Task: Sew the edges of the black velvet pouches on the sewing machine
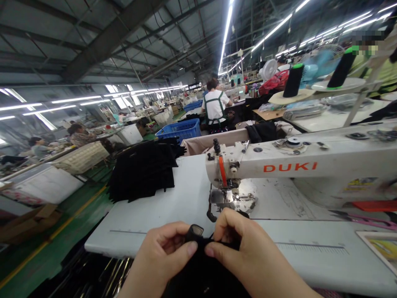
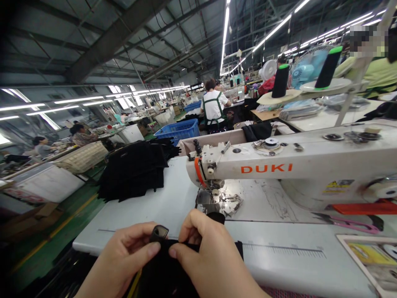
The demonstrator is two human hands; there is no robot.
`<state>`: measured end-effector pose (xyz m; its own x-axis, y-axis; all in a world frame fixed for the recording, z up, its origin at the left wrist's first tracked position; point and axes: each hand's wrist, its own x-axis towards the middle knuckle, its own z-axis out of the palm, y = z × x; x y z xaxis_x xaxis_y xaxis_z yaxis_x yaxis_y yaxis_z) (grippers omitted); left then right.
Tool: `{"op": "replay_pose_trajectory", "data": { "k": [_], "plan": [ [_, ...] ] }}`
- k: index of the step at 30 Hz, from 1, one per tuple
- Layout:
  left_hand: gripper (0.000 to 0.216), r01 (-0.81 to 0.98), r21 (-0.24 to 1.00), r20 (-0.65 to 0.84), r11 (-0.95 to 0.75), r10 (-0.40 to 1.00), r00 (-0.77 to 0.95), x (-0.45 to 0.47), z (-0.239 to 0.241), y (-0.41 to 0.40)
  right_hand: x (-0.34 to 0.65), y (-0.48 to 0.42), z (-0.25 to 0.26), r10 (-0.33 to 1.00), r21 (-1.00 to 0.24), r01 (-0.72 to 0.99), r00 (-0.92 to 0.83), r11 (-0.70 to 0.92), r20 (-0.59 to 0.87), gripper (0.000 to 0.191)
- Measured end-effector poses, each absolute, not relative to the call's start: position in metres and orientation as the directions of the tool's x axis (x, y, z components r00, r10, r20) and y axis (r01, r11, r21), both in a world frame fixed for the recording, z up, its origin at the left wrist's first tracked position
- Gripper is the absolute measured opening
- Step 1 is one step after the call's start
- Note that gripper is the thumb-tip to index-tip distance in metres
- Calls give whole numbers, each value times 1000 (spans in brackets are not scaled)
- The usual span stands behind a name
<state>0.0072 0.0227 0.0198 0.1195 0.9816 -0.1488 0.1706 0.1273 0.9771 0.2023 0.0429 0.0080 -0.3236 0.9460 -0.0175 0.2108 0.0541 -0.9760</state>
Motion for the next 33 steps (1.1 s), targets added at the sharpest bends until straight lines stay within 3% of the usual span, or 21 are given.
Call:
{"op": "replay_pose_trajectory", "data": {
  "k": [7, 10, 14, 17, 19, 21, 23, 26, 33],
  "plan": [
    [23, 259, 957, -163, 129, 980, 115, 5, 18, 24, 200, 40, 1, 951, -933, 332, -309, 137, 29, 27],
    [23, 328, 936, -194, 125, 963, 187, 2, 26, 28, 201, 39, 0, 930, -877, 397, -344, 271, 132, 28],
    [20, 369, 921, -262, 127, 902, 344, -6, 47, 42, 206, 39, 4, 704, -763, 160, -538, 626, 464, 17],
    [18, 477, 874, -328, 93, 836, 439, -13, 61, 61, 208, 41, 1, 575, -735, -26, -604, 678, 552, 37],
    [19, 569, 822, -370, 19, 778, 508, -17, 62, 77, 204, 45, -10, 532, -701, -37, -624, 712, 573, 44],
    [20, 676, 726, -383, -128, 741, 552, -18, 52, 96, 197, 52, -28, 491, -592, 67, -635, 803, 596, 35],
    [18, 750, 607, -365, -262, 746, 557, -16, 29, 115, 190, 63, -51, 434, -381, 238, -678, 893, 593, 26],
    [12, 807, 487, -295, -336, 806, 513, -5, -19, 143, 185, 87, -84, 416, -130, 410, -756, 903, 506, 17],
    [14, 880, 262, 71, -397, 917, 393, 34, -84, 199, 202, 149, -112, 572, -88, 590, -718, 802, 397, 14]
  ]
}}
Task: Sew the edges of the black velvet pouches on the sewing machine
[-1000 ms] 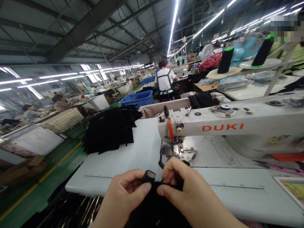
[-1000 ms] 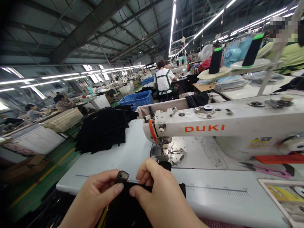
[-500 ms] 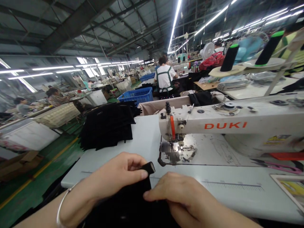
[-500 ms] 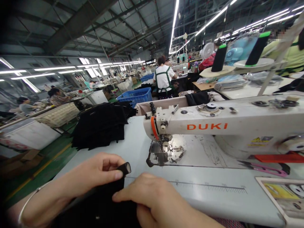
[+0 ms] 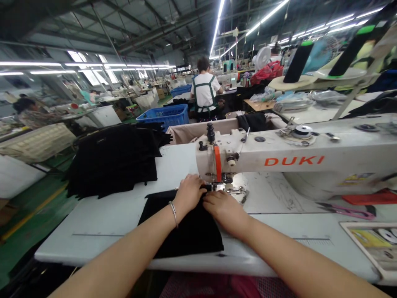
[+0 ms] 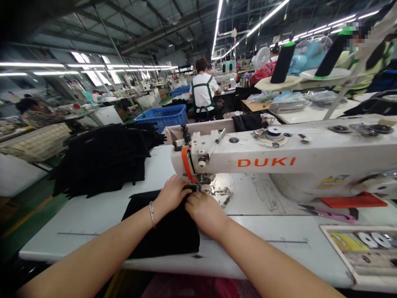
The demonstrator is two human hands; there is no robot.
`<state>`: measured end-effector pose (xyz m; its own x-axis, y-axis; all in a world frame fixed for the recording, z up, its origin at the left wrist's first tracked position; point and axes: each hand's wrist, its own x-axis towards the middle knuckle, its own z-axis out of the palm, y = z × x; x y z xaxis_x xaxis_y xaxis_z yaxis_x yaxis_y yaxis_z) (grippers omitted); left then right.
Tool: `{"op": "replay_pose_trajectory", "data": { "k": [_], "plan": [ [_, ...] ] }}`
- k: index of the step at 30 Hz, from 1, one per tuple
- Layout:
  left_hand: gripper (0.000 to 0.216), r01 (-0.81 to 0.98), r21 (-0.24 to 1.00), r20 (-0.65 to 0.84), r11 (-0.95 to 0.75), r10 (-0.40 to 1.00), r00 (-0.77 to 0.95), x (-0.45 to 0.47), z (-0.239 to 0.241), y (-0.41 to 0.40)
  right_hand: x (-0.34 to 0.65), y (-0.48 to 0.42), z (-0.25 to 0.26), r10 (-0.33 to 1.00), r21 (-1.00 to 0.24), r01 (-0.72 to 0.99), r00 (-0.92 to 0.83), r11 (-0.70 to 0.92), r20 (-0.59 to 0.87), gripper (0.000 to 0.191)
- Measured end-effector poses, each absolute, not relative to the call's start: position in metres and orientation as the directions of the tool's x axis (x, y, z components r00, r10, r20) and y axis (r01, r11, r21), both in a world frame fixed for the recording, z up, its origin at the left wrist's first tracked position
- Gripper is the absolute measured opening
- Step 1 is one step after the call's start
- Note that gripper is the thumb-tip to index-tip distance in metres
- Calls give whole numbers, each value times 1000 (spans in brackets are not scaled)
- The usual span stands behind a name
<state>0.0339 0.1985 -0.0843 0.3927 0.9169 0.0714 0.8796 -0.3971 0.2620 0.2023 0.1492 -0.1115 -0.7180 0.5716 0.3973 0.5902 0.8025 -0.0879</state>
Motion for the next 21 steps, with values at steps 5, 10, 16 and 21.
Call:
{"op": "replay_pose_trajectory", "data": {
  "k": [5, 10, 16, 21],
  "plan": [
    [20, 873, 241, 197, -424, 902, 384, 49, -93, 214, 216, 163, -111, 627, -67, 652, -689, 755, 363, 22],
    [17, 800, 263, 238, -539, 840, 487, 50, -106, 182, 232, 152, -116, 606, -76, 626, -706, 776, 366, 23],
    [33, 679, 291, 258, -674, 739, 622, 33, -110, 159, 241, 147, -124, 603, -107, 620, -686, 777, 406, 25],
    [32, 637, 316, 263, -703, 710, 653, 27, -109, 173, 235, 150, -122, 625, -142, 632, -659, 761, 419, 24]
  ]
}}
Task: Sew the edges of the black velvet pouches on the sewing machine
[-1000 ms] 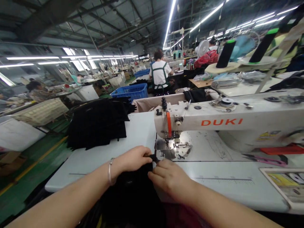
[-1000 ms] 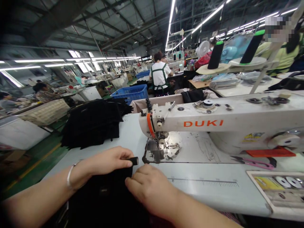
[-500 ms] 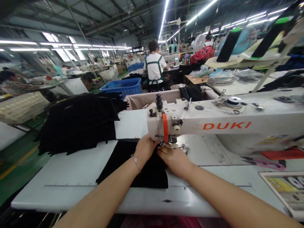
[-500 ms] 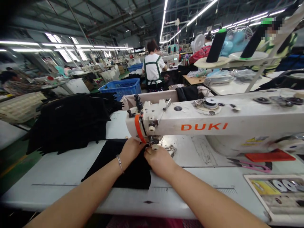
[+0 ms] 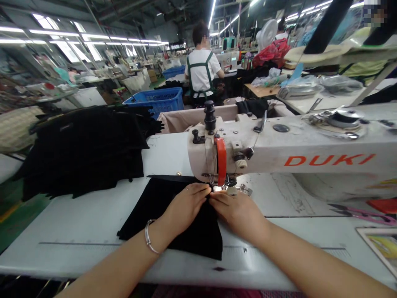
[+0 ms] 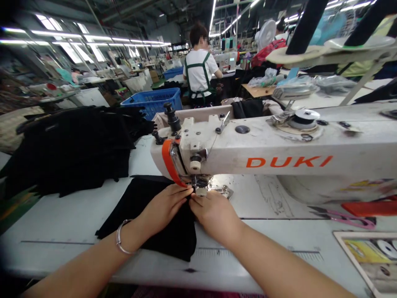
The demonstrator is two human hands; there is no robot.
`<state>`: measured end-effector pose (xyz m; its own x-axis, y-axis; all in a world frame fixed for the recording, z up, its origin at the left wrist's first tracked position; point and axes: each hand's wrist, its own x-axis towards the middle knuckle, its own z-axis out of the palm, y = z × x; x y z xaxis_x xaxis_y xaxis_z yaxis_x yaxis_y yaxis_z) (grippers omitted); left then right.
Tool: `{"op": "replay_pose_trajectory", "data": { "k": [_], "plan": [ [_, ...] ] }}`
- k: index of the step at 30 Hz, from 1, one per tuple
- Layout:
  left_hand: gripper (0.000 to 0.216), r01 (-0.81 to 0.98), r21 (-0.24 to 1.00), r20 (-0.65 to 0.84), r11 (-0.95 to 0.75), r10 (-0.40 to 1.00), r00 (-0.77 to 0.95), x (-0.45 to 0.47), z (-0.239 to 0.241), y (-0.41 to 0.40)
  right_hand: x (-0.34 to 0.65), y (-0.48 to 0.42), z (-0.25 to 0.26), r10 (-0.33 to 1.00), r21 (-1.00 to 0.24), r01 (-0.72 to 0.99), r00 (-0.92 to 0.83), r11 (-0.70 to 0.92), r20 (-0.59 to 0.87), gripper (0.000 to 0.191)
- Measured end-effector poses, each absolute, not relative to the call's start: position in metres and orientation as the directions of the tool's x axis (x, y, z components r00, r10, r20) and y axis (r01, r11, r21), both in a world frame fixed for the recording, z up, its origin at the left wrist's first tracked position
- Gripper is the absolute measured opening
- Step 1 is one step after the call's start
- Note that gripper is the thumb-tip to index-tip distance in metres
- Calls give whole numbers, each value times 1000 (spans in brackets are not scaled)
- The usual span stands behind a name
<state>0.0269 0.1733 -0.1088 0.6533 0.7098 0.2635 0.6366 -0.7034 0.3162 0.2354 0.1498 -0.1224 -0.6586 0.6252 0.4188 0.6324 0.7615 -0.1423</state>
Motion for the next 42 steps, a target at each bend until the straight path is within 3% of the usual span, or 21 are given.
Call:
{"op": "replay_pose_trajectory", "data": {
  "k": [20, 29, 42],
  "plan": [
    [35, 590, 337, 208, -734, 669, 714, 25, -109, 173, 237, 146, -121, 663, -199, 653, -610, 731, 435, 23],
    [35, 609, 349, 288, -712, 700, 654, 36, -110, 161, 241, 147, -121, 667, -206, 651, -617, 731, 417, 22],
    [34, 557, 373, 282, -742, 662, 694, 28, -110, 169, 238, 145, -121, 648, -194, 638, -627, 746, 432, 21]
  ]
}}
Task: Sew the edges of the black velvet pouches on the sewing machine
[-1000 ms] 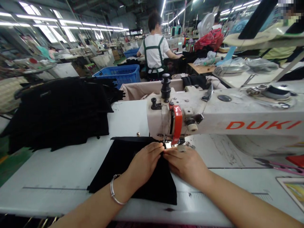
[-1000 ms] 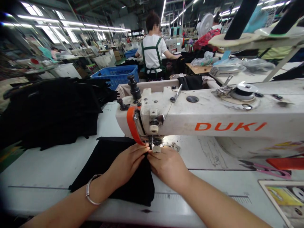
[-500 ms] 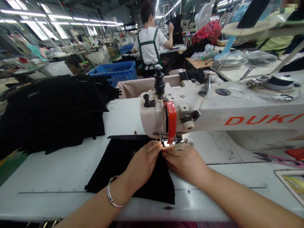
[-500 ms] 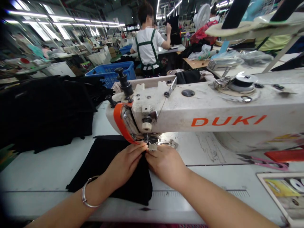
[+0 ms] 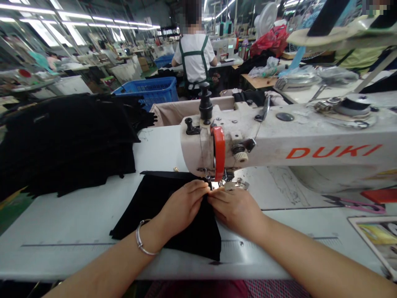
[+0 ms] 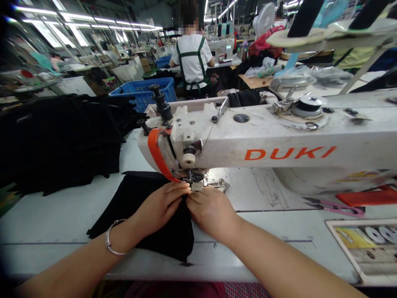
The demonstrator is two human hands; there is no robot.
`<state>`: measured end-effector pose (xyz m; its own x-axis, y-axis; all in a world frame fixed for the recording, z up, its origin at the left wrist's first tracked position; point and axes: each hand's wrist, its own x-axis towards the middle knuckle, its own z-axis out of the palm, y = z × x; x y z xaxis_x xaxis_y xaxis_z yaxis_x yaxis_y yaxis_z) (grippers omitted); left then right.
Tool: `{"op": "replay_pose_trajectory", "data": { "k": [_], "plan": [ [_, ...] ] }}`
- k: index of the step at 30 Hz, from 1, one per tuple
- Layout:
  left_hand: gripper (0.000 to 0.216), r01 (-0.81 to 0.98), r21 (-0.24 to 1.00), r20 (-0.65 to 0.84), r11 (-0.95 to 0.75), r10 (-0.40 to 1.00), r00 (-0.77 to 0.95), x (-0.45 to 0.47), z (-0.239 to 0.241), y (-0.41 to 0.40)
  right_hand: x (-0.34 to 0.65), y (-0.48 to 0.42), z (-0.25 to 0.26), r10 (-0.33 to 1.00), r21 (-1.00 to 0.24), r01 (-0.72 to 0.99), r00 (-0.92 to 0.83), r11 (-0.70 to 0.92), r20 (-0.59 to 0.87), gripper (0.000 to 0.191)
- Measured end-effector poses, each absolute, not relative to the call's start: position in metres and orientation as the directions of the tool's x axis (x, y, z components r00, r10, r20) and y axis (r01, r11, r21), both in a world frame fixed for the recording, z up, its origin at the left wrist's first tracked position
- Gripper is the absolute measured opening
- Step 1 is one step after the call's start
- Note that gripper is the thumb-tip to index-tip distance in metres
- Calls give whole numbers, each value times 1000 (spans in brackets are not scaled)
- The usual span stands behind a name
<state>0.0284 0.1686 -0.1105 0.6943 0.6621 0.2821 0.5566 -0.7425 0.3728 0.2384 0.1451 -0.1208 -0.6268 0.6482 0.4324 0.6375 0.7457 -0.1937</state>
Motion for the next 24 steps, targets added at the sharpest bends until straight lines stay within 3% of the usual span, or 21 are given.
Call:
{"op": "replay_pose_trajectory", "data": {
  "k": [24],
  "plan": [
    [33, 559, 359, 270, -748, 656, 705, 27, -107, 176, 234, 148, -122, 693, -220, 667, -613, 712, 380, 25]
  ]
}}
